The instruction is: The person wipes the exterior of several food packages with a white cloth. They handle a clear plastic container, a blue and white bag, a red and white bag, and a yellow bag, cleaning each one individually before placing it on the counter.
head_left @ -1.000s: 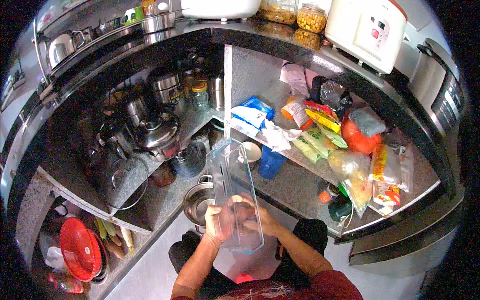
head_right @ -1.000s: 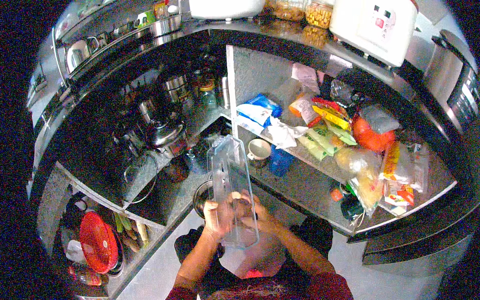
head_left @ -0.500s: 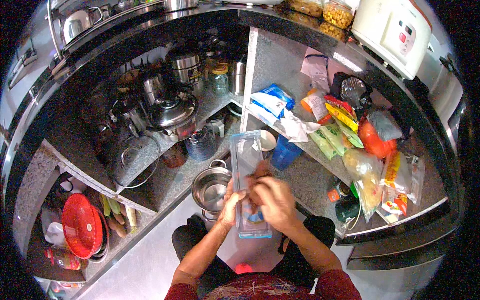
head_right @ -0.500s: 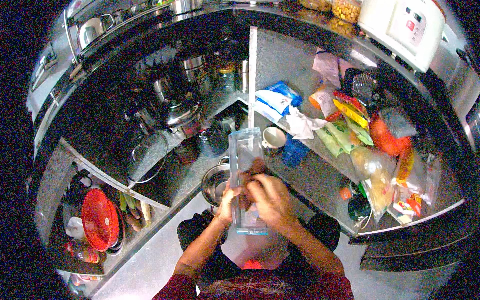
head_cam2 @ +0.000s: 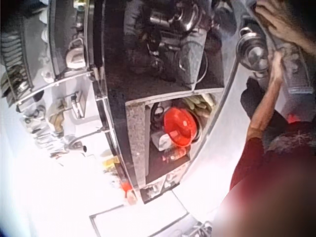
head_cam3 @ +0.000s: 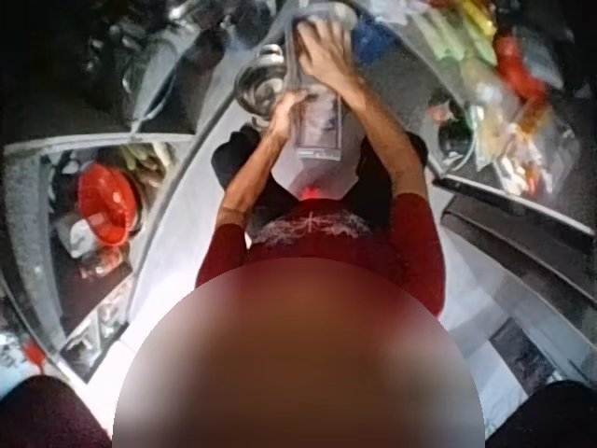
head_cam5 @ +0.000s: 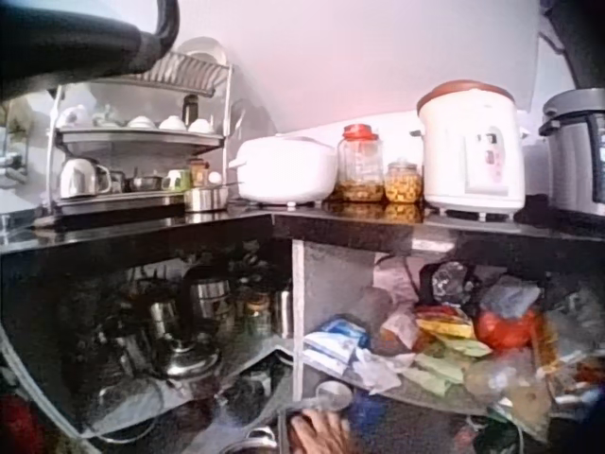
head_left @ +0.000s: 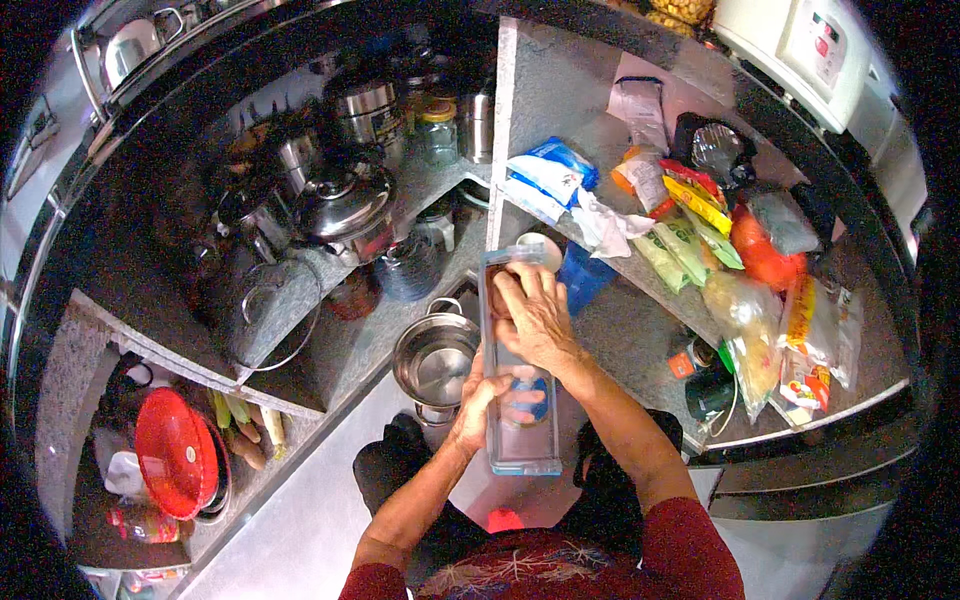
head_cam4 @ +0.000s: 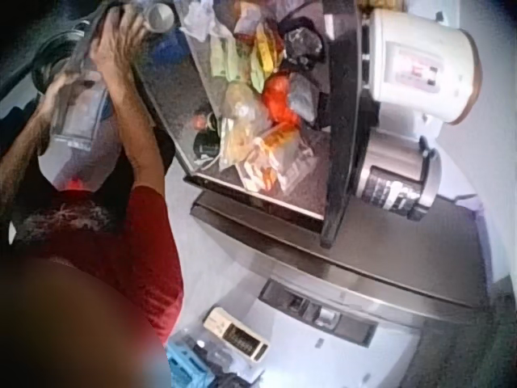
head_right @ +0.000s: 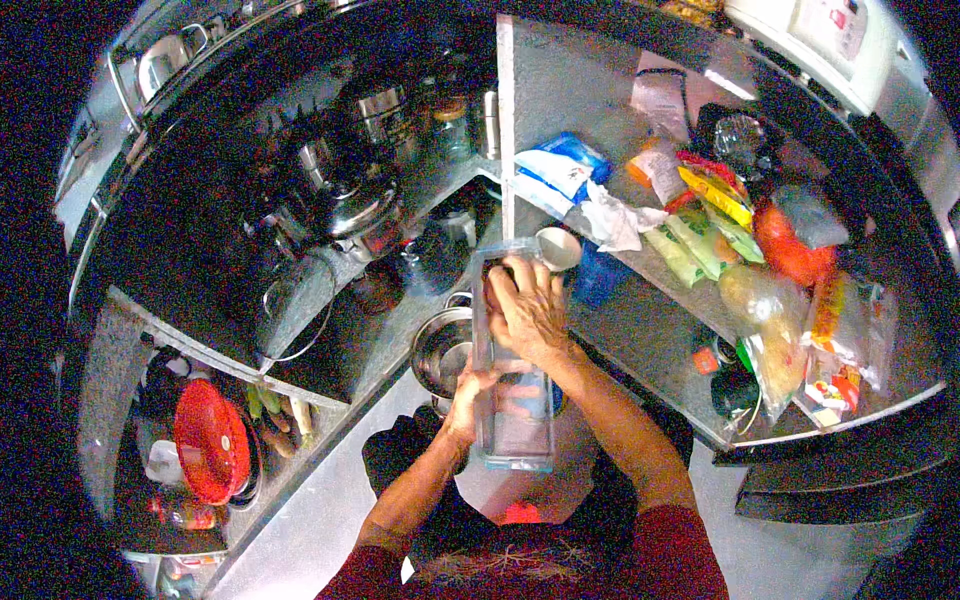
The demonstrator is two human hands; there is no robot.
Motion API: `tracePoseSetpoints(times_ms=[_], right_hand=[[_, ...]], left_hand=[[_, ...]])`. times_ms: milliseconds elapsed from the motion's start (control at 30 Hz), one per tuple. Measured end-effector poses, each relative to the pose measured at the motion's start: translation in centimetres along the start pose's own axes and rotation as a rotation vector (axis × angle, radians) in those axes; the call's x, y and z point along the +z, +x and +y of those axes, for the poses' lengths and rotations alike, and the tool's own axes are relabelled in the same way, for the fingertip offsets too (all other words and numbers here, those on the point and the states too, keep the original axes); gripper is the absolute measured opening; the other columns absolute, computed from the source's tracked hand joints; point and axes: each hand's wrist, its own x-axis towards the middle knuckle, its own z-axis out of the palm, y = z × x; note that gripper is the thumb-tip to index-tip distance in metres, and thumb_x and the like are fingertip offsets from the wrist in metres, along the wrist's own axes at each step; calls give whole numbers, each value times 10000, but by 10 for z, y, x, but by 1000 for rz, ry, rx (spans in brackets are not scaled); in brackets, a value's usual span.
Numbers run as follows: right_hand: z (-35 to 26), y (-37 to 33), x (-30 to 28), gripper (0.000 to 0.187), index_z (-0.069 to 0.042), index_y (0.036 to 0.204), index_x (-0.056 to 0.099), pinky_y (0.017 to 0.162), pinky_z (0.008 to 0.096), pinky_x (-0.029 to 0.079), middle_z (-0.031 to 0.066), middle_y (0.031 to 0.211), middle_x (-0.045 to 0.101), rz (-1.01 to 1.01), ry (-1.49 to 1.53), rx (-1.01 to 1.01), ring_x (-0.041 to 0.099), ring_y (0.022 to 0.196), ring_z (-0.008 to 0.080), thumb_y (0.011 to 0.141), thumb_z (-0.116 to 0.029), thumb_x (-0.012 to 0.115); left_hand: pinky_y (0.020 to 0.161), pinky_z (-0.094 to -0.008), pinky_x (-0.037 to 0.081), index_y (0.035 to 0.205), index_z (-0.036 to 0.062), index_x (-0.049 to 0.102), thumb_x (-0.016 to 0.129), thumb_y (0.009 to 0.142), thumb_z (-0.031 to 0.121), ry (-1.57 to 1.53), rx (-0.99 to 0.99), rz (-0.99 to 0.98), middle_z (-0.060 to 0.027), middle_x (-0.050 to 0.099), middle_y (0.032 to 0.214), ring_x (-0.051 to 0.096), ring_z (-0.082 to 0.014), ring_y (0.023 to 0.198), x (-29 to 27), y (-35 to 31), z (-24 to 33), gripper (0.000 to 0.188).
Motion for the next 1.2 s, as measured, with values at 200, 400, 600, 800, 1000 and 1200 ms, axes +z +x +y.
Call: tracePoseSetpoints(times_ms=[200,400,600,800,1000,1200], right_hand=[[14,-26,10,371,-77,999,554,827,456,352,101,1154,452,-220,316,-202,411,1038,324,679,-248,638],[-7,-76,-15,106,-138,827,611,820,400,381,51,1044,478,-422,585,-459,454,977,276,725,-161,630],[-3,-67,-26,228,-109,891,595,796,387,409,60,977,499,-213,553,-335,483,941,270,673,-64,642],[22,-12,-16,375,-110,1036,553,794,407,393,104,1044,468,236,81,68,440,919,307,676,-62,646],[8,-29,0,371,-128,1014,567,771,414,413,82,1085,462,13,145,-99,446,938,302,655,-81,646],[12,-71,-23,141,-109,844,631,821,386,390,56,987,517,-417,581,-445,484,928,272,712,-69,601]], left_hand=[[603,-460,543,1266,96,364,571,757,467,16,5,73,-161,489,1172,585,-352,938,-18,9,-3,662],[835,-355,459,1379,132,225,581,800,273,-169,78,87,-118,536,1074,562,-233,925,-28,5,-13,693],[660,-410,541,1313,62,298,587,757,356,-98,148,59,-179,558,1039,591,-288,875,-5,1,0,692],[611,-416,554,1399,171,70,566,790,356,-11,58,-150,-224,494,1132,605,-370,903,5,6,-7,806],[619,-440,538,1416,297,62,543,763,505,43,21,-68,-187,413,1269,570,-372,941,-5,13,-9,837],[777,-401,494,1419,221,132,544,801,393,73,196,-19,-178,487,1172,552,-303,980,-12,19,-6,762]])
